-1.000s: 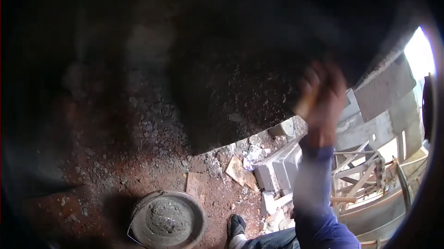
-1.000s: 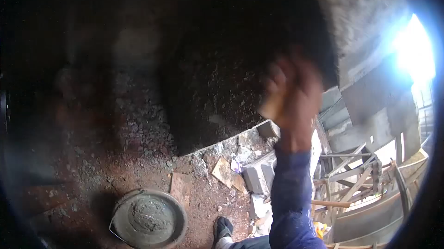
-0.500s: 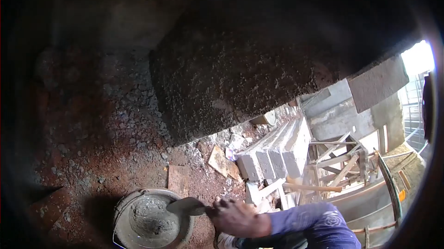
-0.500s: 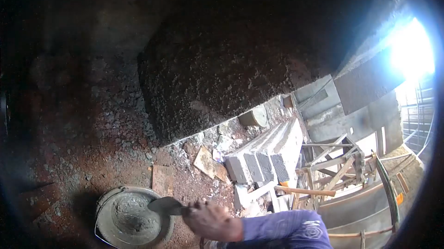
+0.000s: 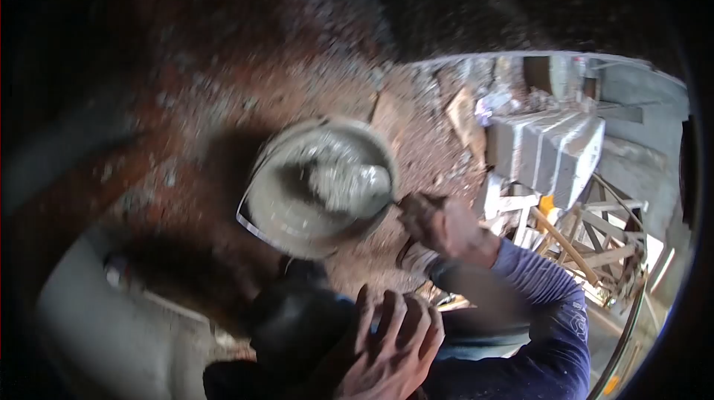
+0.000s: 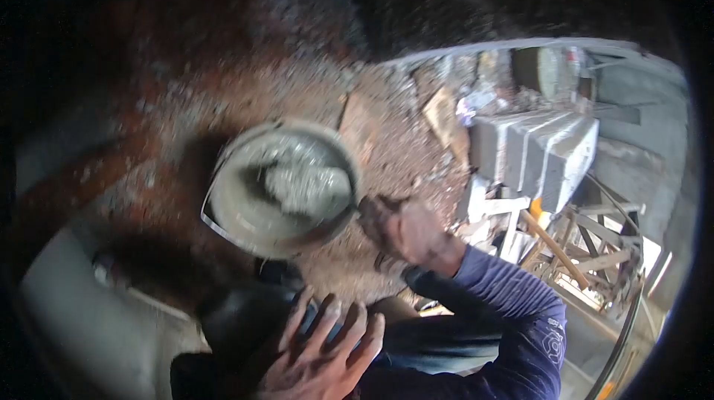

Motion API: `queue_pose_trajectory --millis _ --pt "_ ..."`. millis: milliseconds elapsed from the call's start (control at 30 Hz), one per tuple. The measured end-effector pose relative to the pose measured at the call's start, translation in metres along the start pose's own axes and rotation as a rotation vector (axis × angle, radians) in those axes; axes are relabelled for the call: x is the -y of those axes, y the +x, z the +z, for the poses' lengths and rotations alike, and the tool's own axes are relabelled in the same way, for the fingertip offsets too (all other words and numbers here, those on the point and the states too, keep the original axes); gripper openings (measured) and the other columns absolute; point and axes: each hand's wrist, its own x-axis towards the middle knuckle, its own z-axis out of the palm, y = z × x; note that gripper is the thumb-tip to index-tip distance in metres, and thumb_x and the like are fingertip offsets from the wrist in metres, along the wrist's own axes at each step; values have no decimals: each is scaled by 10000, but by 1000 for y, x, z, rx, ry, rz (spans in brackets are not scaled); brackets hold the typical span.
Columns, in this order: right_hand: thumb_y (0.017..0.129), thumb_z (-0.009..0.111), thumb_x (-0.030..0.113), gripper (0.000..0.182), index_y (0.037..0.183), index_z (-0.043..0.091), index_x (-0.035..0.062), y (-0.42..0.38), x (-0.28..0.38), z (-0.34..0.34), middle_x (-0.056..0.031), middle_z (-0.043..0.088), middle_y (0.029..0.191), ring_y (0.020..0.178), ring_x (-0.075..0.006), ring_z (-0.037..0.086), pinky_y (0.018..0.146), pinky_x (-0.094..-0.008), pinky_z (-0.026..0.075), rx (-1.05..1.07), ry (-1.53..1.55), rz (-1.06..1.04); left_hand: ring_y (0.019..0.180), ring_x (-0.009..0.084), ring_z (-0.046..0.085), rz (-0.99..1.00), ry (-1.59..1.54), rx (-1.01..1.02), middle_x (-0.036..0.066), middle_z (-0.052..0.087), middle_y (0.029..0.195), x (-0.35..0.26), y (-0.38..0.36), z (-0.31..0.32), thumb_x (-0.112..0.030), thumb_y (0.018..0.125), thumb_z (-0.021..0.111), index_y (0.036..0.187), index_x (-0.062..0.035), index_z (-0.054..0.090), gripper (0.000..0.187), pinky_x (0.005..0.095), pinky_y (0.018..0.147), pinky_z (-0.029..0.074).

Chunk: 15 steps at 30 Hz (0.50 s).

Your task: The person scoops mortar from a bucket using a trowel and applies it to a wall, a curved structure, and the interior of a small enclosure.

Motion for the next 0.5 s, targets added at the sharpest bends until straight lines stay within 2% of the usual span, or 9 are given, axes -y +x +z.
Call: queue_pose_trajectory --millis 33,100,200,233,267,333,367,400,500 --pt "890 633 247 279 1057 568 33 -5 12 -5 -149 613 1004 631 -292 626 478 -358 514 -552 -429 -270 1264 380 398 10 -2 -14 175 469 1285 3 3 -4 -244 827 561 1296 -35 473 521 636 1096 243" --pt "873 652 267 278 1048 577 64 9 47 -46 -165 631 926 532 -314 602 474 -377 510 -360 -92 -48 1253 373 408 -18 22 -34 171 472 1281 1 2 1 -246 828 558 1290 -39 479 513 628 1095 251" --pt "864 658 274 302 1083 581 81 15 58 -68 -185 655 881 577 -330 630 489 -404 519 -163 -229 -122 1220 365 441 -8 27 -108 160 491 1261 -1 -5 15 -256 832 551 1271 -46 503 489 617 1084 278" --pt "886 619 311 331 1122 568 84 21 42 -48 -182 646 784 591 -333 635 501 -415 521 -78 -111 26 1199 366 464 31 10 -158 154 508 1246 2 -4 20 -263 837 547 1257 -50 522 472 613 1074 296" --pt "886 602 362 405 1184 544 94 30 43 -53 -176 633 728 594 -338 633 504 -419 520 42 -101 -48 1184 366 483 77 112 -235 150 525 1228 4 -4 26 -271 842 544 1239 -56 541 453 615 1063 311" --pt "901 580 389 531 1300 459 60 46 70 -79 -194 612 690 590 -354 622 510 -416 522 -127 46 -237 1152 368 517 215 325 -399 144 554 1195 12 -4 36 -282 849 542 1209 -62 570 424 617 1042 338" --pt "929 549 346 485 1298 443 51 53 67 -77 -181 630 741 649 -306 646 565 -399 538 -404 68 -542 1133 369 532 269 427 -468 141 566 1180 17 -4 40 -285 851 543 1197 -62 581 413 619 1032 352" --pt "946 523 305 377 1220 507 47 57 97 -116 -143 648 855 723 -245 653 636 -357 550 -179 293 -424 1133 369 532 321 445 -500 141 566 1180 20 0 48 -285 851 543 1197 -62 581 413 619 1032 352" --pt "940 555 286 298 1107 580 40 65 98 -197 -105 620 1047 854 -203 641 711 -329 552 -254 346 -666 1140 392 521 237 116 -509 166 545 1218 21 2 71 -316 930 514 1263 -49 538 427 627 1002 376"
